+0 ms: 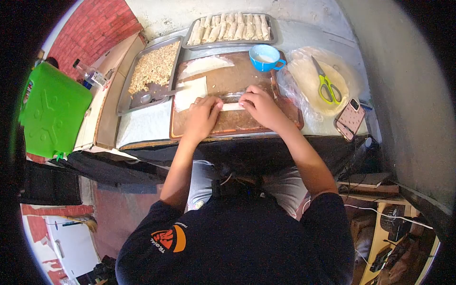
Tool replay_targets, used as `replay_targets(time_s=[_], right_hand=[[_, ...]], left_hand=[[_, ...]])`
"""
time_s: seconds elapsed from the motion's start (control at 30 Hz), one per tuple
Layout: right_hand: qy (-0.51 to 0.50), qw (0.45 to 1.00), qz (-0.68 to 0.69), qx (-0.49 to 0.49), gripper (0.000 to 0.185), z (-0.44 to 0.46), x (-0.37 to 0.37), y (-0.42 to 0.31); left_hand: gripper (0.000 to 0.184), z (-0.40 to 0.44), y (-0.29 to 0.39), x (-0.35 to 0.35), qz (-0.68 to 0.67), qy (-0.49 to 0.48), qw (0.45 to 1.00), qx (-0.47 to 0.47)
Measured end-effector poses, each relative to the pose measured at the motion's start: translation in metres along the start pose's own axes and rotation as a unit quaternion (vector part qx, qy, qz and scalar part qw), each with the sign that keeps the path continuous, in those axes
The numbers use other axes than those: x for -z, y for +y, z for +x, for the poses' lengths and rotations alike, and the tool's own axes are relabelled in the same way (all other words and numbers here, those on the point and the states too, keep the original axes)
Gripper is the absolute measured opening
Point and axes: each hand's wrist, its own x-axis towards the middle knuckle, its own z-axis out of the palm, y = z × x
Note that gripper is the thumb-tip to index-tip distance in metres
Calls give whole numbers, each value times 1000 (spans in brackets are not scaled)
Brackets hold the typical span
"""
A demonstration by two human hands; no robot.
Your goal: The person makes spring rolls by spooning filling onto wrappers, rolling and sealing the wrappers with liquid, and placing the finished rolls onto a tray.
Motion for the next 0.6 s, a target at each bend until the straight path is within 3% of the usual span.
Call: replay_targets(time_s=[0.07,0.17,0.23,0.37,0.47,0.6], right_hand=[[10,999,-35,9,10,2,-4,5],[28,994,52,-91,12,4,-6,-8],[49,998,-16,-44,14,1,-7,-7],[50,993,-103,37,21,-4,0,-11],[31,998,-53,7,22,-6,3,-9],[10,996,-66,55,20,2,5,6]], left_hand=[[14,-1,2,-9,48,26,998,18],[13,0,8,-17,77,60,994,41],[11,0,11,-19,45,91,993,52],[13,-5,14,-10,42,49,997,36],[16,-7,15,-2,44,51,997,23],[25,-1,6,2,49,69,996,-34]])
